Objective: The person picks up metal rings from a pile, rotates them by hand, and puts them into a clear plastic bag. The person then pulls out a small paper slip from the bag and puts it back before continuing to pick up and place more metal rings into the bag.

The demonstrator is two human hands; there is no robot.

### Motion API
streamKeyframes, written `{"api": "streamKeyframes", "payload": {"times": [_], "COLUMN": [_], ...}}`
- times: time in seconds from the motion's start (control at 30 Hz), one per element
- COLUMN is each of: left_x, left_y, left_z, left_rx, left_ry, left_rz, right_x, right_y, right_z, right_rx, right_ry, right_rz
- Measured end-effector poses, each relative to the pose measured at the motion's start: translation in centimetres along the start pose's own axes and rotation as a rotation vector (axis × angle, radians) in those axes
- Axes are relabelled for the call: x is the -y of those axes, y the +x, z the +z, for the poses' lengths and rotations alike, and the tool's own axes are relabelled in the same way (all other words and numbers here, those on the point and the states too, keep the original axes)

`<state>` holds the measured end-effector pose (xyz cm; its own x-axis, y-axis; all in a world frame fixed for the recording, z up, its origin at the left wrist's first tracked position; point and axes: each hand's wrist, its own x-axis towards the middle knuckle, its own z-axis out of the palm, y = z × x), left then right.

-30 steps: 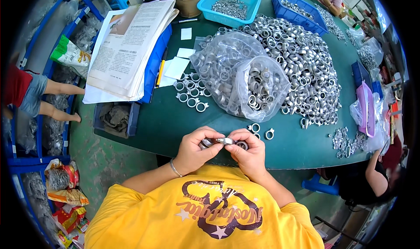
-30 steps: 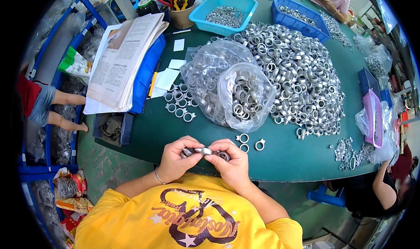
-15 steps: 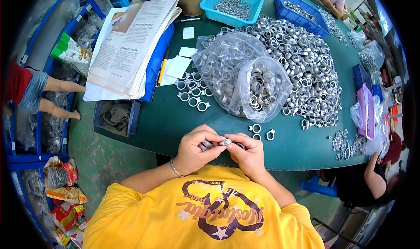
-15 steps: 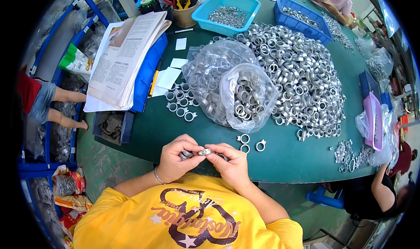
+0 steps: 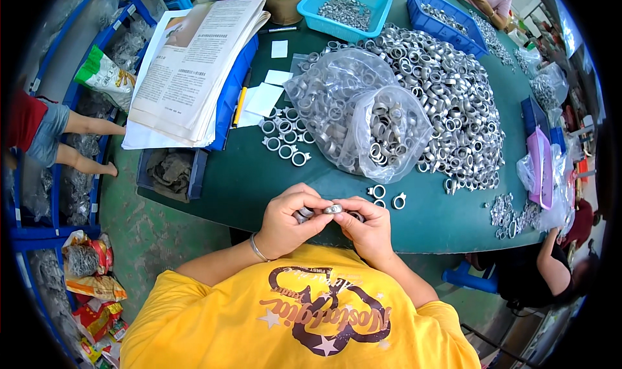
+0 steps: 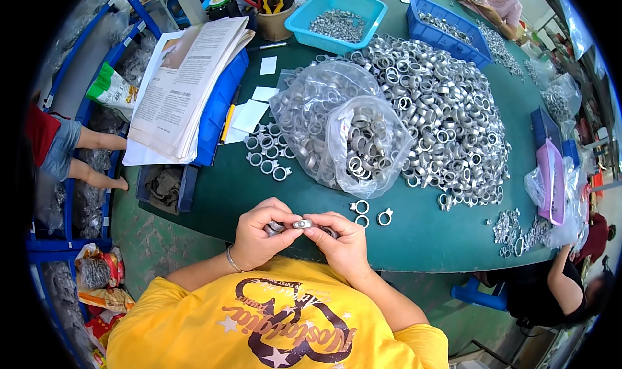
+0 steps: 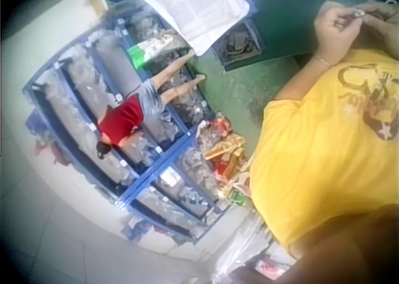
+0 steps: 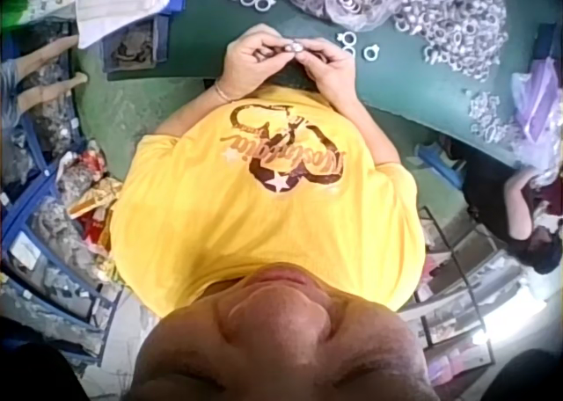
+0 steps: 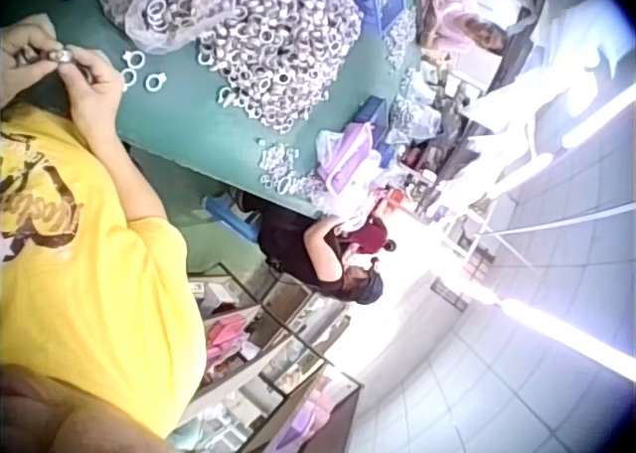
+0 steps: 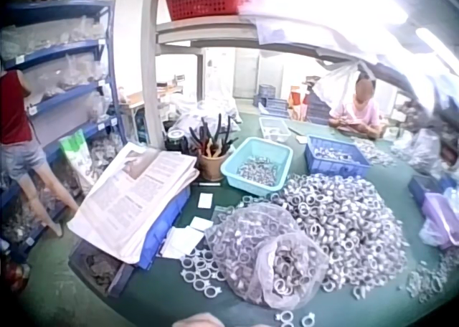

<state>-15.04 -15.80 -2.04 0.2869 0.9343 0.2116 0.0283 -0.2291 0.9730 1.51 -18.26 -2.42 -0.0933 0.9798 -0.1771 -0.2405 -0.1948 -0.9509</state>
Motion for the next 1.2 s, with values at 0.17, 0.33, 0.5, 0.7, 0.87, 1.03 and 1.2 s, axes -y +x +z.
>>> {"api": "streamKeyframes", "payload": {"times": [0.17,0.33,0.5,0.7,0.87,1.03,1.2], "left_x": [-0.1,0.1,0.1,0.0,1.3,1.7,0.7], "left_y": [0.0,0.0,0.1,0.2,-0.3,-0.3,-0.6], "left_z": [-0.1,-0.1,-0.3,-0.1,-0.2,-0.3,-0.5], "left_rx": [0.002,0.006,-0.001,-0.075,0.027,0.091,0.009], "left_ry": [-0.023,-0.009,-0.208,-0.653,-0.305,-0.207,-0.643], "left_rz": [-0.072,-0.081,-0.322,-0.629,-0.321,-0.21,-0.538], "right_x": [0.3,0.0,-0.1,0.1,-0.5,-0.6,0.3], "right_y": [-0.2,-0.1,-0.3,-0.7,-0.2,0.4,0.1], "right_z": [0.0,-0.1,0.2,0.3,0.3,-0.1,0.6], "right_rx": [-0.01,0.005,-0.014,0.071,0.048,0.069,-0.068], "right_ry": [-0.131,-0.137,0.068,0.084,-0.12,-0.423,-0.375], "right_rz": [-0.093,-0.181,-0.078,0.038,-0.038,-0.321,-0.358]}}
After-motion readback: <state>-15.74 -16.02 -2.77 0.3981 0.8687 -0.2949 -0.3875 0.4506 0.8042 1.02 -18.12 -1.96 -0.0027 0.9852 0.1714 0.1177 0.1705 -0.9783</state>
